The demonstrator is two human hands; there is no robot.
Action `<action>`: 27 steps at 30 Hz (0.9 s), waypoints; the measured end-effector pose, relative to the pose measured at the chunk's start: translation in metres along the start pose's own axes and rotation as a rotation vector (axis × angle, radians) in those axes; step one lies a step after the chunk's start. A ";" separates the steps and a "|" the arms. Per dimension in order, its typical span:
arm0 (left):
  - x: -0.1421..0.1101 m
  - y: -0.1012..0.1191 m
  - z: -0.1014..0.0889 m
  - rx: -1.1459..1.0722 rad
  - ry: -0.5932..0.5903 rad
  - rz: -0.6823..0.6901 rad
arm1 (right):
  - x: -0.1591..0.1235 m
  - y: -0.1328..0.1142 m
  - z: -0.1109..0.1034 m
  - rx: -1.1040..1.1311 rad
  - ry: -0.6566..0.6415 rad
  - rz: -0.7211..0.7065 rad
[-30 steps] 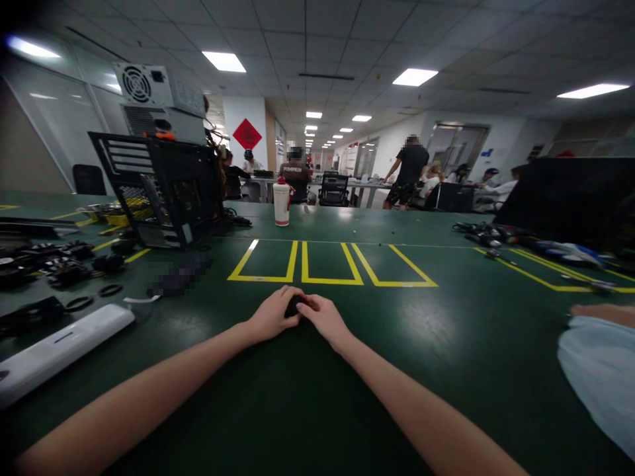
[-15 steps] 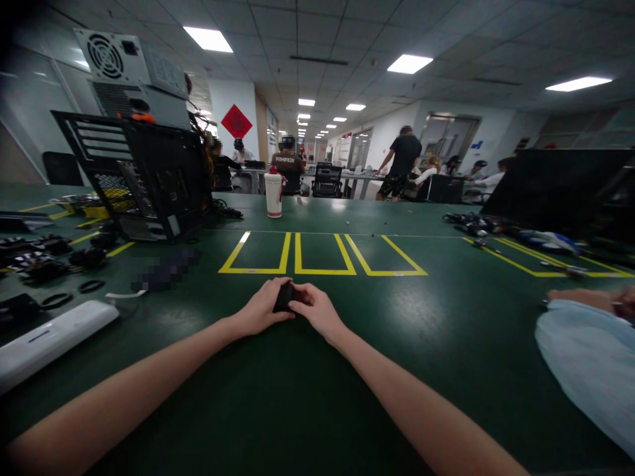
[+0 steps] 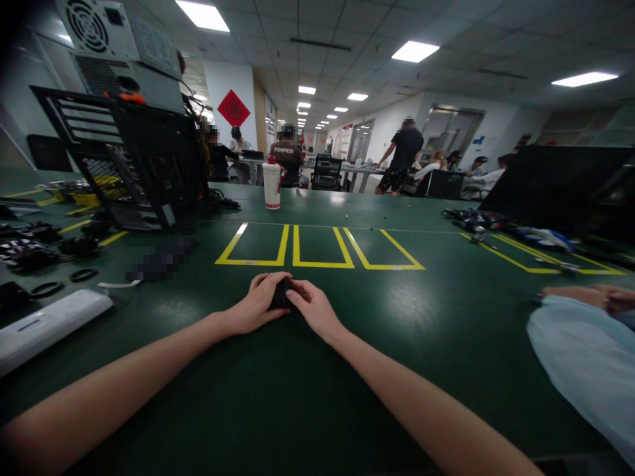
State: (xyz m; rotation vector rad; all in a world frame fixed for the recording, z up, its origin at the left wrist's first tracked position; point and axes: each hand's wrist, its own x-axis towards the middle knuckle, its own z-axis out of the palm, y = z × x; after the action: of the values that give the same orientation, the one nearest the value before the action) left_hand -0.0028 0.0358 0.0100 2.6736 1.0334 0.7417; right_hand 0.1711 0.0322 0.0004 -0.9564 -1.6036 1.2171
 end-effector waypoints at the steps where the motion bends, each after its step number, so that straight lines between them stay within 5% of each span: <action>1: 0.000 0.000 0.000 -0.009 -0.002 -0.005 | 0.000 0.000 -0.001 -0.007 -0.010 -0.006; 10: 0.001 -0.001 0.003 -0.030 0.019 -0.035 | -0.001 -0.003 0.002 0.076 0.005 -0.039; 17: 0.001 -0.003 0.007 -0.021 0.043 -0.037 | 0.001 -0.003 0.001 0.016 0.010 0.074; 27: 0.000 -0.007 0.010 0.015 0.075 -0.013 | 0.002 0.002 0.003 0.112 0.031 -0.012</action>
State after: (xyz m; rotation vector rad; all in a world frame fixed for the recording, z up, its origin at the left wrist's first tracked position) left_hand -0.0020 0.0407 -0.0008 2.6676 1.0777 0.8403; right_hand 0.1674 0.0340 -0.0015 -0.8891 -1.4993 1.2641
